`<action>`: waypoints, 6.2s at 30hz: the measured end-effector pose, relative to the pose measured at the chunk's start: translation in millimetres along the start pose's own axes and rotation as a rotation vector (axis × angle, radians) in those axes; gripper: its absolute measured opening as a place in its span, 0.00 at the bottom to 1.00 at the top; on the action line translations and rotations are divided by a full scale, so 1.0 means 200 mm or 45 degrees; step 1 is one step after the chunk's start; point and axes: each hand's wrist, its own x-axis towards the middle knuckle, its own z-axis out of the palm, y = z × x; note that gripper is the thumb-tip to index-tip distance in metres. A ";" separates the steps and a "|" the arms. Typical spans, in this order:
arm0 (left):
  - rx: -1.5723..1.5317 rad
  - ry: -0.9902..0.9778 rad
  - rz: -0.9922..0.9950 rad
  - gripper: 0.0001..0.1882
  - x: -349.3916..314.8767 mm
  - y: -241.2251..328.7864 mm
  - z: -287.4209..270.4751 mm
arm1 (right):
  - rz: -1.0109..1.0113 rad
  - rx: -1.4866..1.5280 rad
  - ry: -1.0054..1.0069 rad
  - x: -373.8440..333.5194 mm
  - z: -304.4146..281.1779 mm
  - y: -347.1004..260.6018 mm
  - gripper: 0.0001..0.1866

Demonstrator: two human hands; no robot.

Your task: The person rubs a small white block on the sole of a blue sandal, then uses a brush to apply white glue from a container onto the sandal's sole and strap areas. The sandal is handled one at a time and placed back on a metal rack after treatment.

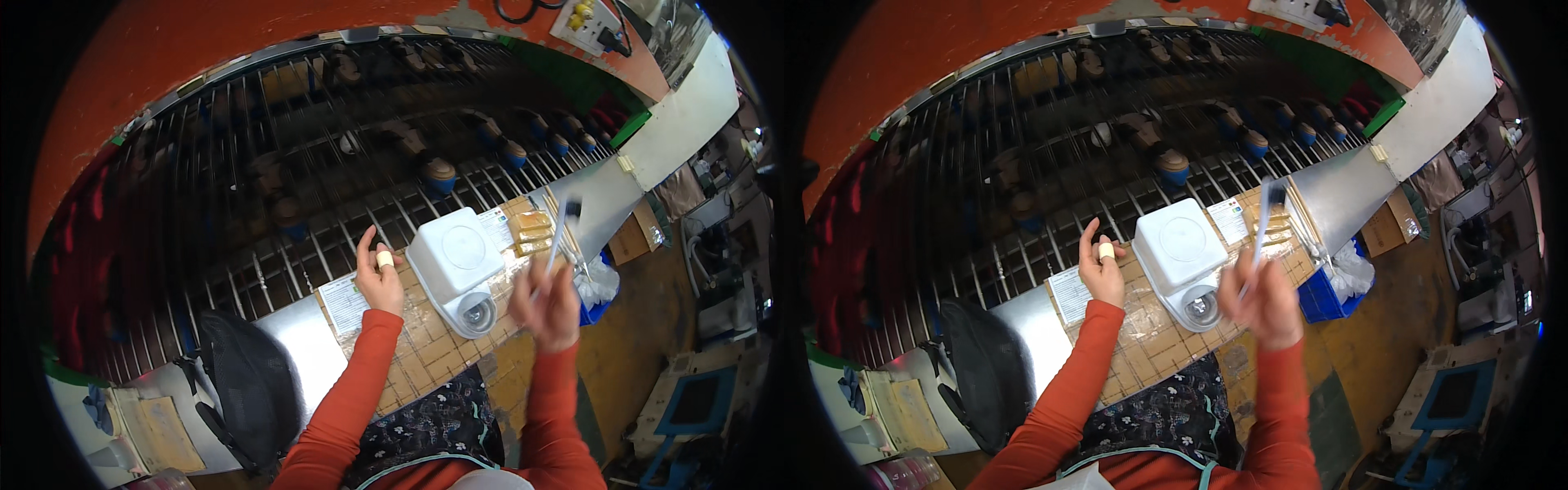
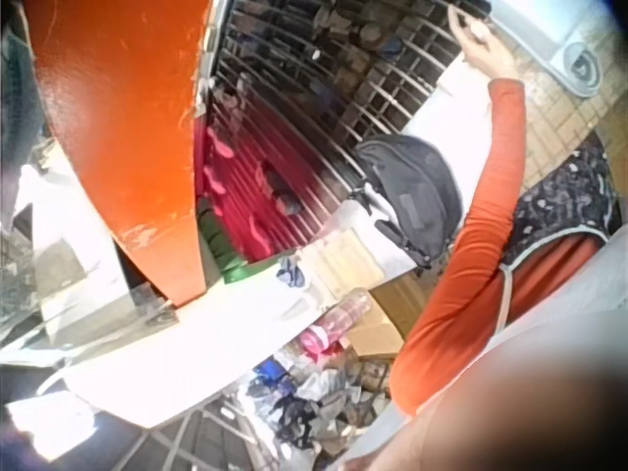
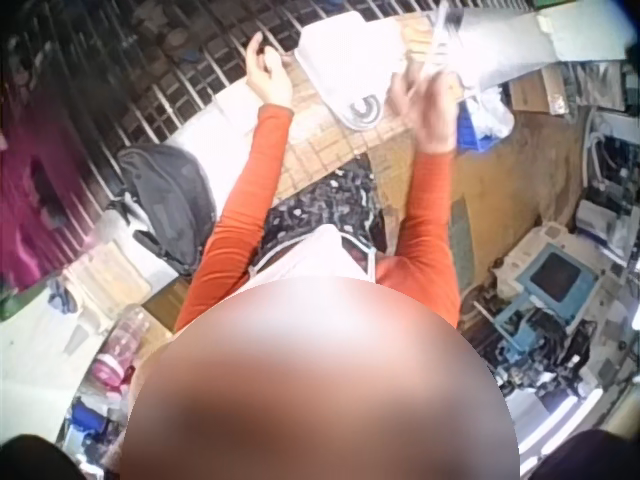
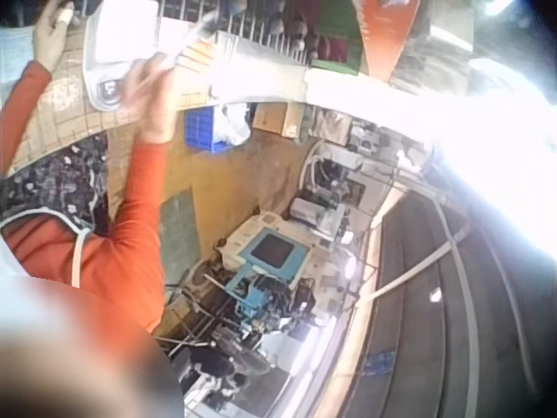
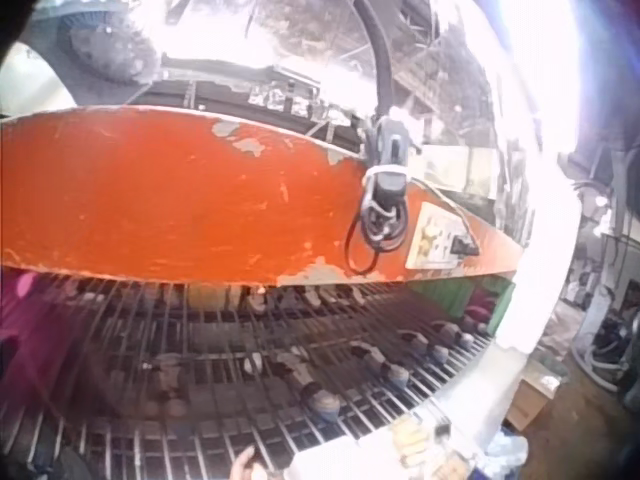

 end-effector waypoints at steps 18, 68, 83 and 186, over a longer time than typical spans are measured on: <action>0.020 0.054 0.008 0.19 0.02 0.00 0.02 | 0.139 -2.451 0.133 1.51 -0.83 0.31 0.48; -0.700 -0.336 0.519 0.47 -0.37 0.65 -0.80 | -0.429 -2.688 0.317 -0.28 -0.24 0.16 0.03; -0.463 -0.319 0.290 0.37 -0.25 0.55 -0.77 | 0.443 -1.213 0.531 -0.38 -0.38 0.14 0.11; 0.315 0.060 1.572 0.15 -0.10 0.52 -0.34 | -0.648 -1.290 0.241 -0.03 0.33 0.10 0.08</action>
